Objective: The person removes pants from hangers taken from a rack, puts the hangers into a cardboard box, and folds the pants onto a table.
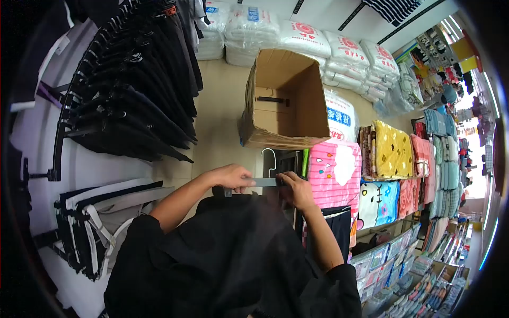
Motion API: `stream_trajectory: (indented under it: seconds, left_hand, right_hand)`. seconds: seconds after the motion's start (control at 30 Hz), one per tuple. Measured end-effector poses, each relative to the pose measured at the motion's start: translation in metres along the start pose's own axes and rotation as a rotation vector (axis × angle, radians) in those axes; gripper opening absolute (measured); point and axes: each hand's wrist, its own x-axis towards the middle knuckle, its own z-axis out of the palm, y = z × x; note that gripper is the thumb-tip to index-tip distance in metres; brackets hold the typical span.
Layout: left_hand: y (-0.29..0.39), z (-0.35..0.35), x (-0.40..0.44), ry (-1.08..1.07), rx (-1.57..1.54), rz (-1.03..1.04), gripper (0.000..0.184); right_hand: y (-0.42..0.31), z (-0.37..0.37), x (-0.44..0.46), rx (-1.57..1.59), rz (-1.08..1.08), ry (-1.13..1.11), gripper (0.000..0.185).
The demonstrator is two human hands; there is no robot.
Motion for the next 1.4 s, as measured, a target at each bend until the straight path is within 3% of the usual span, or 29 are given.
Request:
stream_trajectory:
  seconds: [0.07,0.2,0.37,0.5,0.57,0.8,0.9,1.0,1.13,1.4]
  left_hand:
    - [-0.008,-0.014,0.006,0.063,-0.006,0.039,0.040]
    - [-0.060,-0.038,0.038,0.618,-0.252,0.187,0.038]
    - [-0.061,-0.078,0.041,0.623,-0.241,0.007,0.023]
    - [-0.057,-0.097,0.064,0.608,-0.205,-0.111,0.020]
    - [-0.051,-0.109,0.083,0.624,-0.169,-0.166,0.020]
    - [-0.018,-0.164,0.175,0.749,0.045,-0.346,0.030]
    - [-0.007,-0.185,0.211,0.754,0.088,-0.459,0.031]
    - [-0.008,-0.194,0.233,0.714,0.024,-0.532,0.031]
    - [-0.014,-0.196,0.244,0.661,0.175,-0.589,0.030]
    - [-0.017,-0.198,0.244,0.669,0.083,-0.579,0.026]
  right_hand:
    - [0.004,0.001,0.013,-0.009,0.033,-0.033,0.047]
    - [0.036,-0.009,0.032,-0.056,0.165,-0.041,0.047]
    - [0.103,-0.040,0.082,-0.114,0.353,0.189,0.038]
    - [0.178,-0.049,0.166,-0.200,0.392,0.229,0.037]
    - [0.228,-0.031,0.216,-0.208,0.472,0.108,0.038]
    - [0.401,0.125,0.359,-0.251,0.608,-0.418,0.035]
    - [0.441,0.169,0.404,-0.270,0.584,-0.481,0.032]
    - [0.479,0.209,0.437,-0.273,0.548,-0.482,0.031]
    - [0.542,0.274,0.471,-0.342,0.547,-0.477,0.029]
    - [0.581,0.320,0.509,-0.228,0.539,-0.377,0.032]
